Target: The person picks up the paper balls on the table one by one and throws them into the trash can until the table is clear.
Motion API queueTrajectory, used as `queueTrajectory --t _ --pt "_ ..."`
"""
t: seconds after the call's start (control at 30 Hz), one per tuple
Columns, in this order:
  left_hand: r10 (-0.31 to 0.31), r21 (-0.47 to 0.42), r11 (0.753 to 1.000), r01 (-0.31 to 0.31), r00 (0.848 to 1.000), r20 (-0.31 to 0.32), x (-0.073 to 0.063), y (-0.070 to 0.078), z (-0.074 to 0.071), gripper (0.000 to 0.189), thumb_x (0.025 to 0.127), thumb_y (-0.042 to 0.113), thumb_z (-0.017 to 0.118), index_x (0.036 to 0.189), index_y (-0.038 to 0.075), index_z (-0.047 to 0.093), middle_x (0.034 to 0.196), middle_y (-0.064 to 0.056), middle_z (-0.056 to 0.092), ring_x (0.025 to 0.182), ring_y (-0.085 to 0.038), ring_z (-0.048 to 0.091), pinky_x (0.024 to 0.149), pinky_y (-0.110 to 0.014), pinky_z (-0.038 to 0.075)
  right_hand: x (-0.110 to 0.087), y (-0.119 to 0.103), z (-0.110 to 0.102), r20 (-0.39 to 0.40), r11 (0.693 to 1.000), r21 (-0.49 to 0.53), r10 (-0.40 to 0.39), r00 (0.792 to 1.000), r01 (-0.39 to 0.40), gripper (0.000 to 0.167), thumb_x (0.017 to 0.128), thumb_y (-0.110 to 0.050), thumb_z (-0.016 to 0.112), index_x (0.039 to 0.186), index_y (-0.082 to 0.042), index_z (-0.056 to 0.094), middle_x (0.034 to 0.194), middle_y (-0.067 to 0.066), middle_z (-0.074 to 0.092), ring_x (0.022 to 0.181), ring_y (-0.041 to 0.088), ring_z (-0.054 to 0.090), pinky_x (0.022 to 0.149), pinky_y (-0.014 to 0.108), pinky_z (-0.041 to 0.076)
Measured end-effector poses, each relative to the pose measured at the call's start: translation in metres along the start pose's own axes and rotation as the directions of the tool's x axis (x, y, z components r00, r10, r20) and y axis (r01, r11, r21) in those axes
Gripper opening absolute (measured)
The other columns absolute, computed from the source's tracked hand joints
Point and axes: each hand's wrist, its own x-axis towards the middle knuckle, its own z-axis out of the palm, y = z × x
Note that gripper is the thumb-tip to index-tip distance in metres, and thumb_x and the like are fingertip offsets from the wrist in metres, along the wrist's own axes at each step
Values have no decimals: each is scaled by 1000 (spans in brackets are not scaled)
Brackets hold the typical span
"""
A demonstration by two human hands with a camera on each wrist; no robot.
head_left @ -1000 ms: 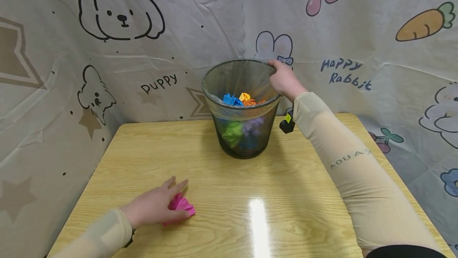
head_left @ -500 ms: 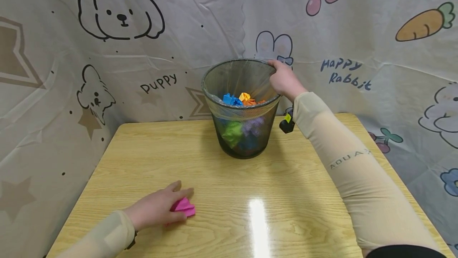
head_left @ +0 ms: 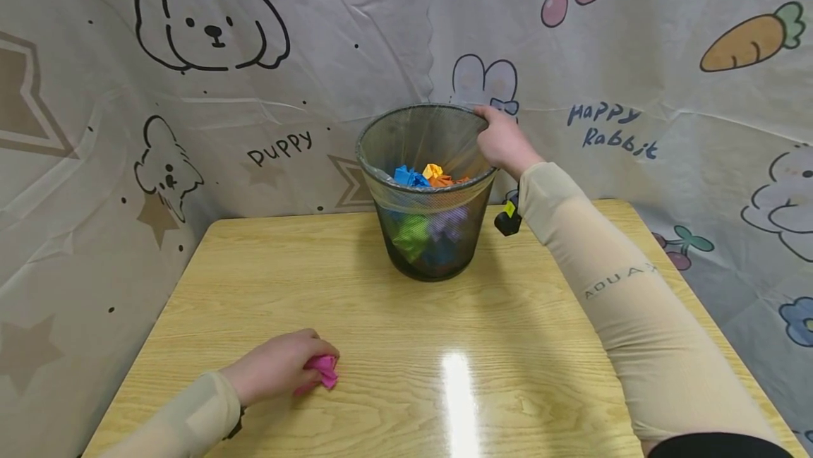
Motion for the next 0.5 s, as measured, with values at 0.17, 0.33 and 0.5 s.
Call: queueTrajectory --t 0.17,0.33,0.5 --pt "40 -10 999 -40 999 13 2 0 -2 18 93 8 73 90 26 71 74 17 50 74 0 48 70 -27 47 -2 -1 0 -3 1000 -9 -9 1000 9 72 96 6 25 165 -14 21 169 7 20 134 28 39 59 34 37" --pt "77 9 997 -76 997 -20 4 3 -7 31 91 0 68 80 29 68 69 18 47 70 1 47 68 -26 45 -1 -2 0 -4 1000 -18 -12 1000 11 73 95 6 26 165 -14 21 169 7 21 136 28 37 59 34 38" --pt "93 25 996 -91 994 -63 8 7 -15 34 91 -3 68 77 28 68 71 17 48 69 1 47 67 -25 46 -1 -2 0 -1 1000 -12 -4 1000 4 73 95 6 27 165 -14 22 169 7 21 130 28 42 52 31 35"
